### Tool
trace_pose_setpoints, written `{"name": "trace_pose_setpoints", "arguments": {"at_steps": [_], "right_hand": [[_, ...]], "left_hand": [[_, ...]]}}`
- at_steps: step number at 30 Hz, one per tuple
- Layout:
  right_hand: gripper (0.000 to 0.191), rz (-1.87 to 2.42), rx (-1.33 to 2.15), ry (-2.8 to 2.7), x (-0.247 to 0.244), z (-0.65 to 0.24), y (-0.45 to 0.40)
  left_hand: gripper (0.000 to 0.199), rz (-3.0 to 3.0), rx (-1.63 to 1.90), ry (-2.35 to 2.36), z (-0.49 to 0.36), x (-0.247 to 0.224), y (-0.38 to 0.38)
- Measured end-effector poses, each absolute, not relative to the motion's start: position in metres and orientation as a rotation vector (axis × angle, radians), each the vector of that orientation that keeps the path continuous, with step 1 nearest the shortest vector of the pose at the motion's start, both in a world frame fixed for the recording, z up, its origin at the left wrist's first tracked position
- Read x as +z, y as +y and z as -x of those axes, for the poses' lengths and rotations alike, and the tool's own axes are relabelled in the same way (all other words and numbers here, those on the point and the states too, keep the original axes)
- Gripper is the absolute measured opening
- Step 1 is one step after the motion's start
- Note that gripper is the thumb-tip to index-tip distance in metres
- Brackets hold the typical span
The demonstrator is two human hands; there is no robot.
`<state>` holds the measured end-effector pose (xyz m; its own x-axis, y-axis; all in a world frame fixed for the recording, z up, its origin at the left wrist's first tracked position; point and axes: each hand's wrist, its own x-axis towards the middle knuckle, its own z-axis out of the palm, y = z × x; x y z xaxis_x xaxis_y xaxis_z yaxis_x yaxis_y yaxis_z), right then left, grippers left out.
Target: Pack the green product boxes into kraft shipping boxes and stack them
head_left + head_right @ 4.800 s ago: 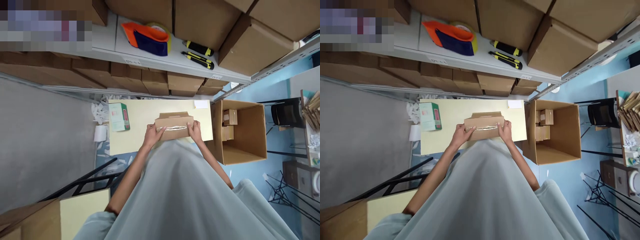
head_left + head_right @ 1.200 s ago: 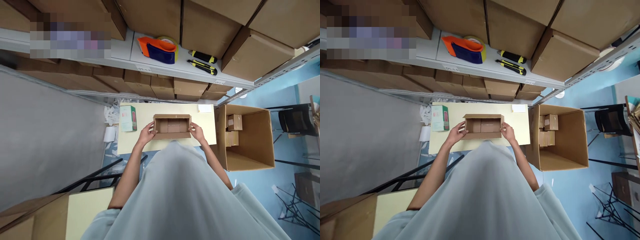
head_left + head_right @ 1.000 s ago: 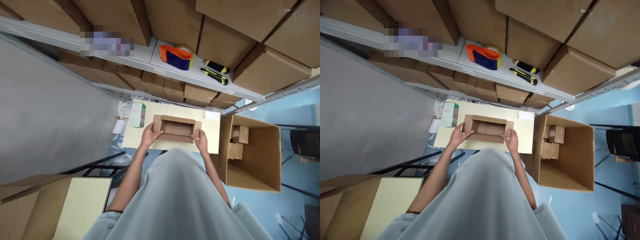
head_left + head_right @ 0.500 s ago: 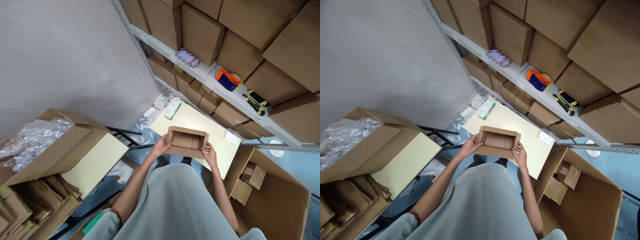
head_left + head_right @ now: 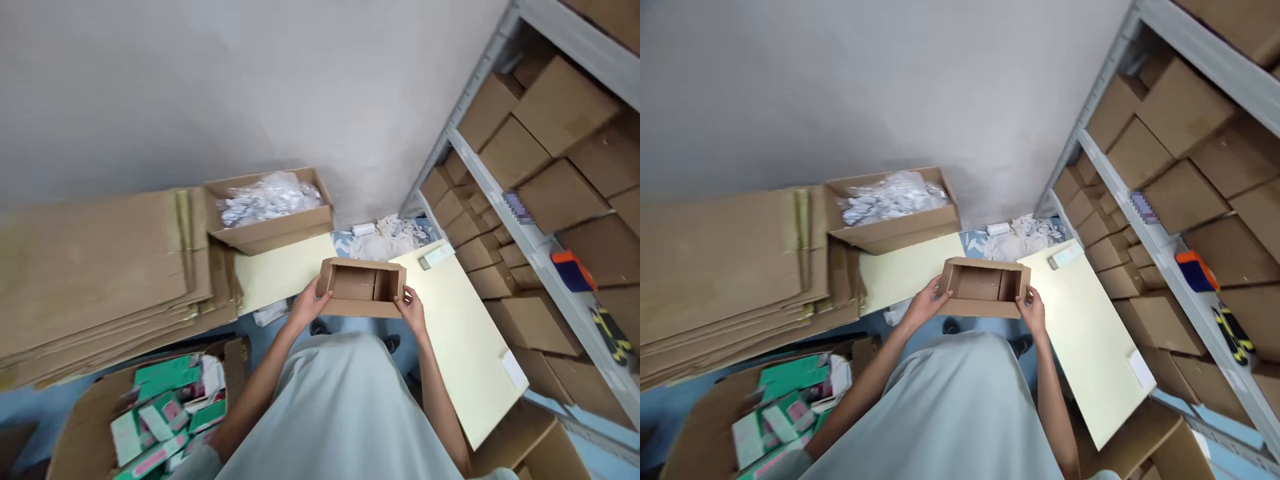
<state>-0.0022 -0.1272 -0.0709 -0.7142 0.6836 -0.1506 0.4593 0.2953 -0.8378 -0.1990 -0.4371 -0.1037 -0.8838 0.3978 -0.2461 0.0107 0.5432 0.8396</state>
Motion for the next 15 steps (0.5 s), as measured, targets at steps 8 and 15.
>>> {"name": "trace_pose_setpoints", "arguments": {"at_steps": [8,15], "right_hand": [[0.064,0.838,1.349,-2.629,-0.087,0.144,-0.235],[0.064,0.774,1.362,-2.755,-0.080,0.214,-0.254]], "left_hand": [[0.067,0.066,1.294,2.512,0.246,-0.126,-0.574],[0.068,0.205,1.326,2.454,0.280,-0.136,-0.592]]}}
